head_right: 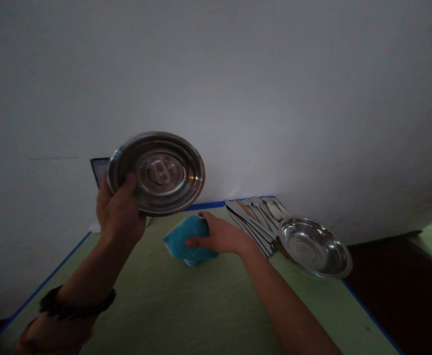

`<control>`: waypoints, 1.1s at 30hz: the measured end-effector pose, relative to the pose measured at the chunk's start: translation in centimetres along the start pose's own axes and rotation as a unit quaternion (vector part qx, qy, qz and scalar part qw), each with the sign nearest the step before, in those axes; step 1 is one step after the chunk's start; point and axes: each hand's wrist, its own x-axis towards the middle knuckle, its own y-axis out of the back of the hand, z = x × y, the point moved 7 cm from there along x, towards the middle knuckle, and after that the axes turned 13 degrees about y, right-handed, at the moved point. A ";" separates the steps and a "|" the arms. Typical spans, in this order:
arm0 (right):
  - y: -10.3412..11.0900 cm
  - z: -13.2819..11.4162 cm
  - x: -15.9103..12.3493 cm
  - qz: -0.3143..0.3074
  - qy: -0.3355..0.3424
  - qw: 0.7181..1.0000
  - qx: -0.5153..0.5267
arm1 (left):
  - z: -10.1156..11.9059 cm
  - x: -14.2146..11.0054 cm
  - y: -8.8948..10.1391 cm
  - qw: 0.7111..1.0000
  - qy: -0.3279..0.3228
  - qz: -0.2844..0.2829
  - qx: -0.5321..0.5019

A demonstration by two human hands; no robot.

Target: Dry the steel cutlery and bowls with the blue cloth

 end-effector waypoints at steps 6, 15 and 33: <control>5.8 -3.5 -3.5 0.193 0.050 0.978 -0.067 | -1.3 -3.5 -3.7 0.976 0.202 -0.081 -0.020; 16.9 -1.8 -13.6 0.190 -0.069 0.922 -0.330 | -1.9 -11.7 -15.1 0.915 0.069 -0.351 0.188; 21.9 7.4 -20.8 0.120 -0.240 0.838 -0.476 | -7.2 -16.4 -24.4 0.748 -0.022 -0.387 0.538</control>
